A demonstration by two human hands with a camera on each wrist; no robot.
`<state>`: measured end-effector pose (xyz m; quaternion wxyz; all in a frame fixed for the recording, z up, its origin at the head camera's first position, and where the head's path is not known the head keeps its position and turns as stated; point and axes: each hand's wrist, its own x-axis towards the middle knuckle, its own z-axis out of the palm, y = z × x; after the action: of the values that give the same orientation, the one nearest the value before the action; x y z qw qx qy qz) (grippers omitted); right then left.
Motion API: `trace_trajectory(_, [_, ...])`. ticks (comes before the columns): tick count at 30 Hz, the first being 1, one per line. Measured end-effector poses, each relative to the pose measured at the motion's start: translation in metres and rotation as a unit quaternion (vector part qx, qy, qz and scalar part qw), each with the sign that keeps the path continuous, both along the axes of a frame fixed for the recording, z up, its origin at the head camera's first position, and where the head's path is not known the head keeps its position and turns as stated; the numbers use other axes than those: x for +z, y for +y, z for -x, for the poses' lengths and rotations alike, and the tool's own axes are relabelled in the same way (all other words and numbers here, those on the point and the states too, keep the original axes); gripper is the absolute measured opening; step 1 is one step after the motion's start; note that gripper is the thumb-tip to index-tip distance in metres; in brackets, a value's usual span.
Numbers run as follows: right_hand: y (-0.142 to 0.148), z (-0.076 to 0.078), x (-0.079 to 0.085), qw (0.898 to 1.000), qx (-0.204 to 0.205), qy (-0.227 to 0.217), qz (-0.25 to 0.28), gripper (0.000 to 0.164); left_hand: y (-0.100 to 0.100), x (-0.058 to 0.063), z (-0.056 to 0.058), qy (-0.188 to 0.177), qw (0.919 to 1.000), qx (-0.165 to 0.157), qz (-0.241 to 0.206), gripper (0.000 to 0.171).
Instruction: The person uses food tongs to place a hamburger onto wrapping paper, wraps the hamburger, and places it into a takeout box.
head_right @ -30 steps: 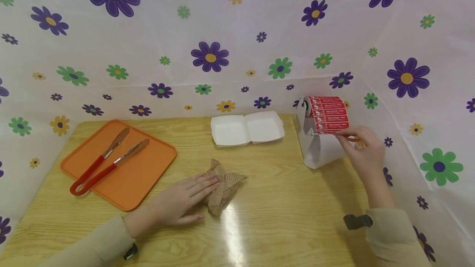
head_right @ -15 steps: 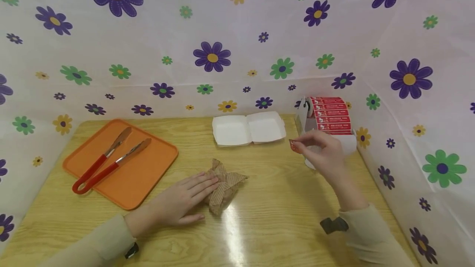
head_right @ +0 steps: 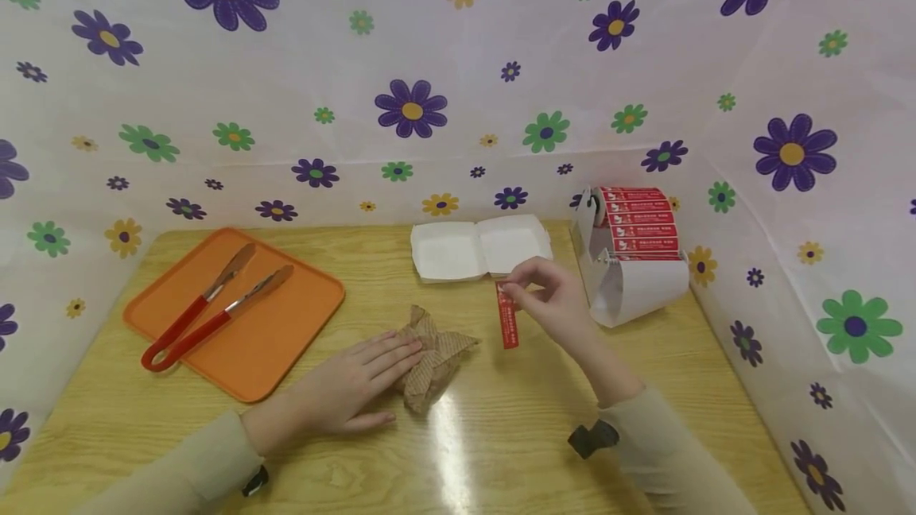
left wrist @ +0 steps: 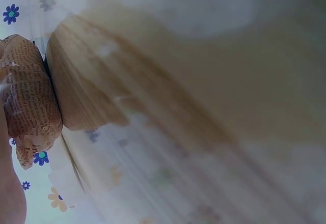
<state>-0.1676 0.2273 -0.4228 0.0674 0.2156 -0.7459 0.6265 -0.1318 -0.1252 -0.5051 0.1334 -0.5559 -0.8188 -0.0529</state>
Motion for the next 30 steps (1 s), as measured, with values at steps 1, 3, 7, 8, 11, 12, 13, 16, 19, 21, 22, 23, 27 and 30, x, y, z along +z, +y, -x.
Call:
trace_trajectory(1, [-0.004, 0.000, -0.002, 1.000, 0.008, -0.007, 0.007, 0.004, 0.000, 0.001, 0.000, -0.002, 1.0000, 0.000, 0.000, 0.087])
trace_trajectory(3, [-0.011, 0.001, -0.005, 0.999, 0.020, -0.022, 0.013, 0.005, 0.000, 0.002, 0.000, -0.005, 1.0000, 0.001, 0.002, 0.087])
trace_trajectory(7, [-0.025, 0.002, -0.012, 0.998, 0.035, -0.059, 0.004, 0.006, 0.000, 0.002, 0.000, -0.009, 0.9999, 0.004, 0.007, 0.087])
trace_trajectory(8, [-0.029, 0.002, -0.014, 0.997, 0.038, -0.067, -0.001, 0.007, 0.000, 0.002, 0.000, -0.010, 0.9999, 0.005, 0.008, 0.087])
trace_trajectory(11, [-0.039, 0.003, -0.020, 0.994, 0.051, -0.095, -0.011, 0.010, 0.000, 0.002, -0.001, -0.008, 0.9999, 0.006, 0.011, 0.087])
trace_trajectory(12, [-0.043, 0.003, -0.021, 0.993, 0.058, -0.104, -0.012, 0.011, 0.000, 0.002, -0.001, -0.008, 0.9999, 0.007, 0.012, 0.087])
trace_trajectory(13, [-0.046, 0.003, -0.023, 0.991, 0.065, -0.114, -0.013, 0.013, -0.001, 0.002, -0.001, -0.007, 0.9998, 0.008, 0.014, 0.087])
trace_trajectory(16, [-0.055, 0.004, -0.026, 0.987, 0.080, -0.136, -0.029, 0.015, -0.001, 0.002, -0.001, -0.008, 0.9996, 0.011, 0.024, 0.087])
trace_trajectory(19, [-0.063, 0.005, -0.030, 0.983, 0.088, -0.151, -0.049, 0.017, -0.001, 0.003, -0.001, -0.012, 0.9994, 0.013, 0.030, 0.086])
trace_trajectory(21, [-0.067, 0.006, -0.032, 0.982, 0.092, -0.156, -0.062, 0.017, -0.001, 0.003, -0.001, -0.018, 0.9992, 0.014, 0.032, 0.085])
trace_trajectory(22, [-0.070, 0.006, -0.034, 0.981, 0.093, -0.157, -0.068, 0.017, -0.001, 0.003, -0.001, -0.021, 0.9992, 0.015, 0.031, 0.085])
trace_trajectory(23, [-0.072, 0.007, -0.035, 0.980, 0.094, -0.157, -0.074, 0.016, -0.001, 0.003, -0.001, -0.024, 0.9991, 0.016, 0.030, 0.084])
trace_trajectory(27, [-0.080, 0.011, -0.039, 0.978, 0.098, -0.155, -0.100, 0.016, 0.000, 0.004, -0.001, -0.028, 0.9990, 0.020, 0.029, 0.081])
trace_trajectory(30, [-0.085, 0.015, -0.043, 0.976, 0.104, -0.154, -0.113, 0.017, 0.000, 0.004, -0.002, -0.024, 0.9990, 0.021, 0.032, 0.081])
